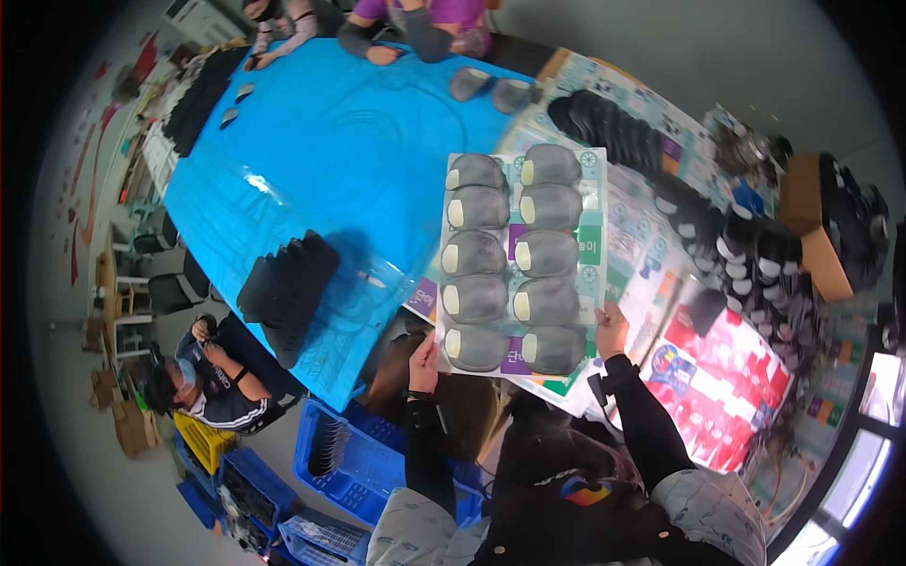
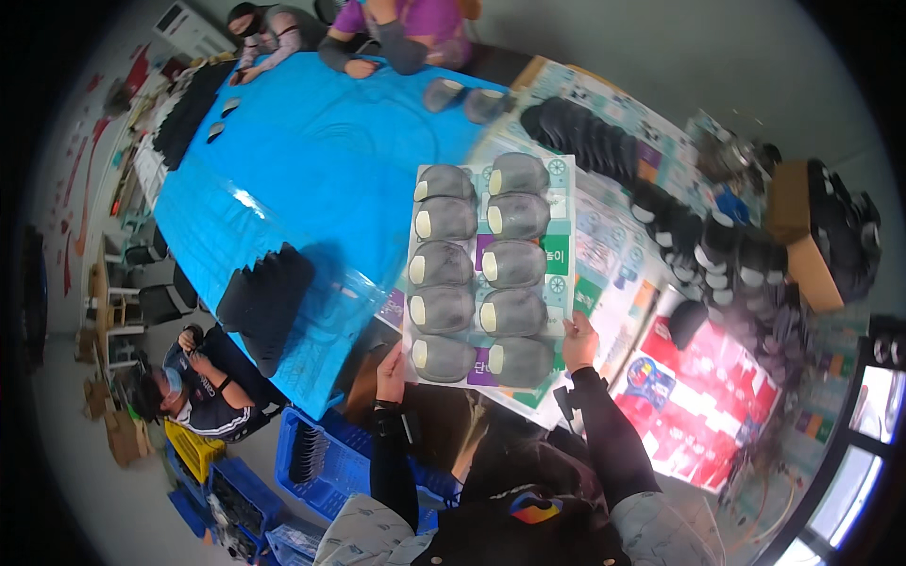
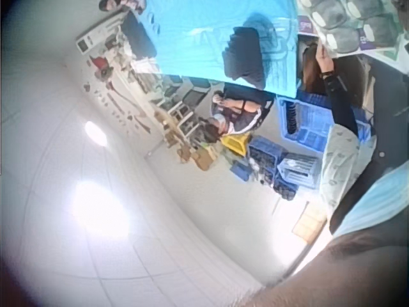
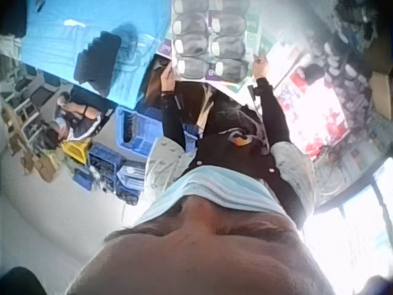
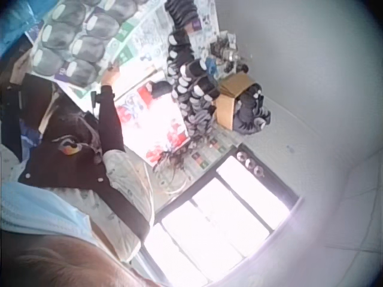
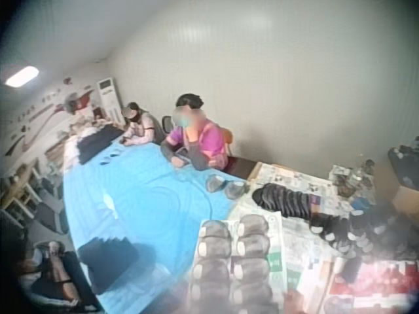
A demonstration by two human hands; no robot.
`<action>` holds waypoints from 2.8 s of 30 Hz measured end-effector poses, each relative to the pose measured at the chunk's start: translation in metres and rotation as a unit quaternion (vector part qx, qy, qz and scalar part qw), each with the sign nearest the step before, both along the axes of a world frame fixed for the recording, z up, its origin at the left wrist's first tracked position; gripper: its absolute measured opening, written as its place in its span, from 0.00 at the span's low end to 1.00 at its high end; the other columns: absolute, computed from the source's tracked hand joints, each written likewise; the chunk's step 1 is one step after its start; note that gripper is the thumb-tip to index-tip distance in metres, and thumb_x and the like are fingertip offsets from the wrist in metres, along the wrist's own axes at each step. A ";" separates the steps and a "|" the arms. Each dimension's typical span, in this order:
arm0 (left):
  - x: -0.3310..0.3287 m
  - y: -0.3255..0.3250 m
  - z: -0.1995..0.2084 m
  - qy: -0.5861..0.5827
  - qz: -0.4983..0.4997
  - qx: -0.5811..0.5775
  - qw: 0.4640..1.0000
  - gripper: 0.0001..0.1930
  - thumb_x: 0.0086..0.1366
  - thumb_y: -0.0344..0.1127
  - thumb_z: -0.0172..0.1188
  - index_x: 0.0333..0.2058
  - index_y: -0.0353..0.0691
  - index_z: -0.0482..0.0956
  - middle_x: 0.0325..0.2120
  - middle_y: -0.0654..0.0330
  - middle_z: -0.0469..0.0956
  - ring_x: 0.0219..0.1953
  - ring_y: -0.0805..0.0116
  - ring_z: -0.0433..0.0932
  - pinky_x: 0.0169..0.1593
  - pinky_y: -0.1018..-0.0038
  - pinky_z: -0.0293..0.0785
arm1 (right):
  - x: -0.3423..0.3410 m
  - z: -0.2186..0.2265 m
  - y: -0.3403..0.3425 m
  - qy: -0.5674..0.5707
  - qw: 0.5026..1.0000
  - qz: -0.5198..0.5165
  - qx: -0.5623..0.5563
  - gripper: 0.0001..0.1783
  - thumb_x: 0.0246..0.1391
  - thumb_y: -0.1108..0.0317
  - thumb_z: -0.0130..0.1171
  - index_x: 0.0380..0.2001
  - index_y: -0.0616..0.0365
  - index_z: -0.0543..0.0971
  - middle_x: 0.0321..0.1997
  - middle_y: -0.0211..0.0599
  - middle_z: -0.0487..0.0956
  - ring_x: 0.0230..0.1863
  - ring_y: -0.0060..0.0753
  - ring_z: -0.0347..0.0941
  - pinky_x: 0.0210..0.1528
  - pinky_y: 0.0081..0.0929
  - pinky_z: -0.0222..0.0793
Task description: The person is using a handheld hot-melt adhesive tool to apply glue to shoe upper components and then bonding them together at a workstation.
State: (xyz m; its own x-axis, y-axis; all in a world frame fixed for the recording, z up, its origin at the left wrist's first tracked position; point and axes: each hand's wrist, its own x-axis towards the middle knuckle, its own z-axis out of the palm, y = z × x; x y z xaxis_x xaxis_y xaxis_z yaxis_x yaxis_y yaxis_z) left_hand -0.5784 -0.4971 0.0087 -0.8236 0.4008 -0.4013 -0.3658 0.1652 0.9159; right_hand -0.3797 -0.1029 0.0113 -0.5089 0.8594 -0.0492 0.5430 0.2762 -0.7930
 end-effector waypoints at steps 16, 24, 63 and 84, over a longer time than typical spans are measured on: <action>-0.146 -0.028 -0.068 0.013 0.311 0.030 0.950 0.23 0.74 0.31 0.51 0.66 0.39 0.68 0.53 0.55 0.79 0.42 0.62 0.84 0.29 0.69 0.85 | -0.414 -0.048 -0.007 0.035 0.954 0.293 0.057 0.16 0.57 0.67 0.60 0.49 0.58 0.81 0.45 0.48 0.83 0.46 0.53 0.80 0.48 0.43 0.74; -0.278 -0.096 -0.175 -0.105 0.212 0.343 0.909 0.27 0.72 0.41 0.52 0.65 0.33 0.67 0.61 0.46 0.73 0.57 0.52 0.76 0.59 0.57 0.75 | -0.551 -0.056 -0.009 0.013 0.917 0.353 0.187 0.20 0.53 0.58 0.59 0.49 0.49 0.83 0.57 0.45 0.78 0.55 0.54 0.73 0.57 0.50 0.69; 0.341 0.529 0.075 0.000 -0.422 -0.137 0.896 0.30 0.59 0.44 0.68 0.55 0.33 0.71 0.50 0.49 0.81 0.55 0.50 0.79 0.59 0.53 0.75 | 0.721 0.287 -0.069 0.218 0.889 -0.328 -0.234 0.10 0.56 0.82 0.59 0.42 0.64 0.78 0.38 0.31 0.81 0.42 0.21 0.78 0.48 0.20 0.72; 0.494 0.351 0.222 0.358 -0.464 -0.092 0.805 0.16 0.70 0.41 0.61 0.42 0.31 0.79 0.29 0.48 0.83 0.32 0.59 0.83 0.38 0.65 0.76 | 0.484 0.238 0.016 0.023 0.992 -0.119 -0.032 0.24 0.54 0.69 0.62 0.53 0.68 0.72 0.37 0.61 0.81 0.40 0.60 0.81 0.41 0.46 0.76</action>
State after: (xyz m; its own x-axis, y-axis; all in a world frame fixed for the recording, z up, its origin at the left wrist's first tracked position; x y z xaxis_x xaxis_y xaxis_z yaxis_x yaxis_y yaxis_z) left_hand -0.0842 -0.1457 0.2304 -0.2497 0.9651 -0.0791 0.6048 0.2192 0.7656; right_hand 0.1044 -0.0870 0.2488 -0.2949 0.9515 -0.0879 0.5491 0.0934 -0.8305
